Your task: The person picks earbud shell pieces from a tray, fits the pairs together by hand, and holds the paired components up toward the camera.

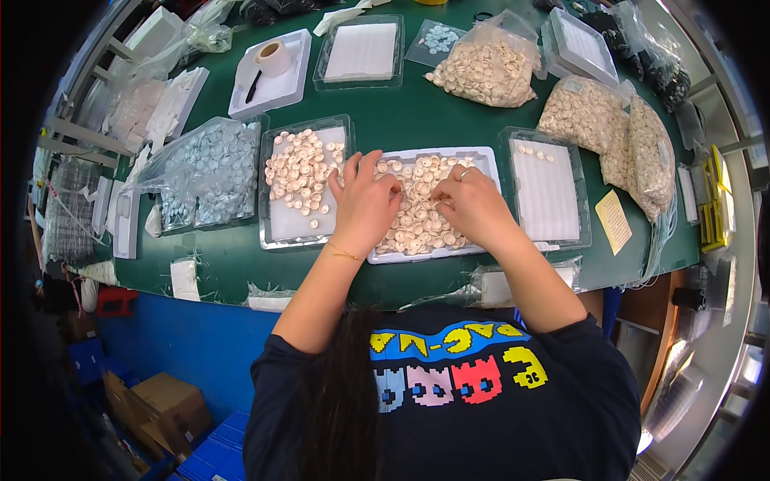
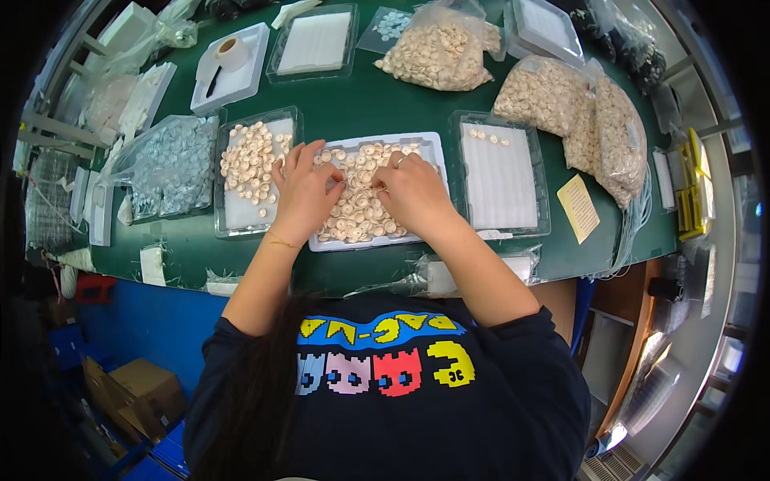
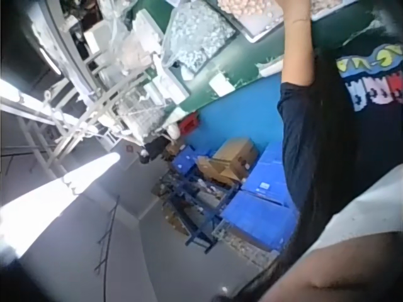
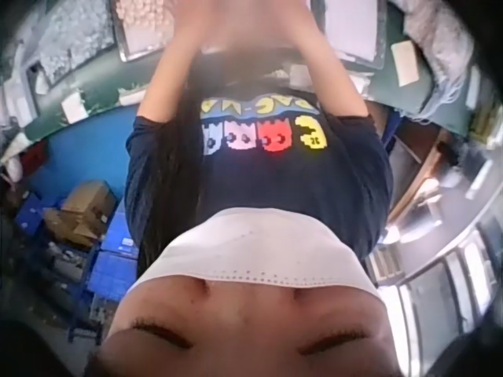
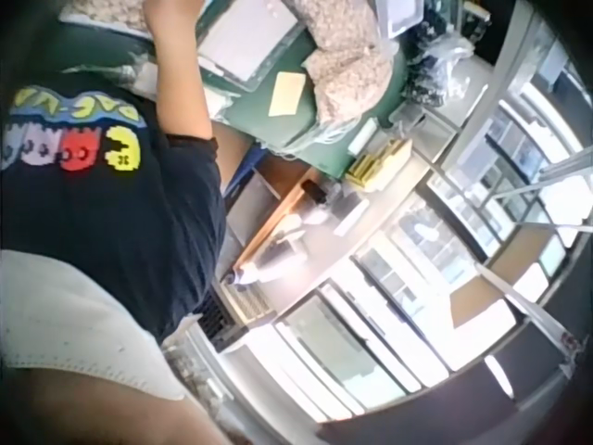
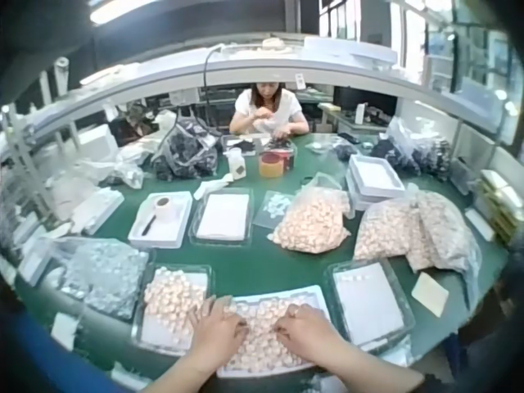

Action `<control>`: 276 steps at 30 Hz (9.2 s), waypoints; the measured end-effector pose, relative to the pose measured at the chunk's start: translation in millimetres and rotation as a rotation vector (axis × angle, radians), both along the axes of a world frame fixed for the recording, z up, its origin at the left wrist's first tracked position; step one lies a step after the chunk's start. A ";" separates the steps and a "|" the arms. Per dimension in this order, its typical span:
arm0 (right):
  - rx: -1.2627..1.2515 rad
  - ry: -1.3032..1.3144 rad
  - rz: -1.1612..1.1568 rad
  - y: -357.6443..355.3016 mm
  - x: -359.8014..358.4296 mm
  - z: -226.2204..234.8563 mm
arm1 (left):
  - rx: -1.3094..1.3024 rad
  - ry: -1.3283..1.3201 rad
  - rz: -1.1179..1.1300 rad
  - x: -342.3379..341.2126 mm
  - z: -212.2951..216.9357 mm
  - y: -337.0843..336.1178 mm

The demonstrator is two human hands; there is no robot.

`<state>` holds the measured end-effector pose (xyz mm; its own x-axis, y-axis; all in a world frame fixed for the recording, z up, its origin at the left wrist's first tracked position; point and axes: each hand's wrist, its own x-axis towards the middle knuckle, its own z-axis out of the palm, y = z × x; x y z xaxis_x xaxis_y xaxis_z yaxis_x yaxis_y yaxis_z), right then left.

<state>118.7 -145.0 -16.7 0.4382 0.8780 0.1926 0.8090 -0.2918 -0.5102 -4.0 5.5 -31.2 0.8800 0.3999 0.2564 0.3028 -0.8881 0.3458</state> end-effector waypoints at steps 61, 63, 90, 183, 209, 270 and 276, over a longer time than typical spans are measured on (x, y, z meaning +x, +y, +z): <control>0.740 0.486 0.236 -9.8 -45.0 108.8 | -1.088 -0.781 -0.337 -46.8 110.7 -45.2; 0.704 0.529 0.248 -13.7 -45.1 108.7 | -1.094 -0.776 -0.328 -47.0 110.8 -45.7; 0.468 2.001 0.363 -12.7 -39.9 101.8 | -1.980 -0.495 -0.537 -41.7 110.0 -38.4; -0.024 -0.014 0.029 4.2 5.4 -9.0 | -0.038 -0.025 -0.041 -3.8 2.3 -3.5; 0.361 1.152 0.058 -3.5 -14.9 69.0 | -1.139 -0.552 -0.283 -18.1 69.7 -16.7; 0.573 1.832 0.313 -14.4 -36.6 95.0 | -2.023 -0.455 -0.449 -40.8 100.9 -37.0; 0.568 1.909 0.381 -13.4 -35.6 91.6 | -2.148 -0.449 -0.517 -39.0 99.9 -37.0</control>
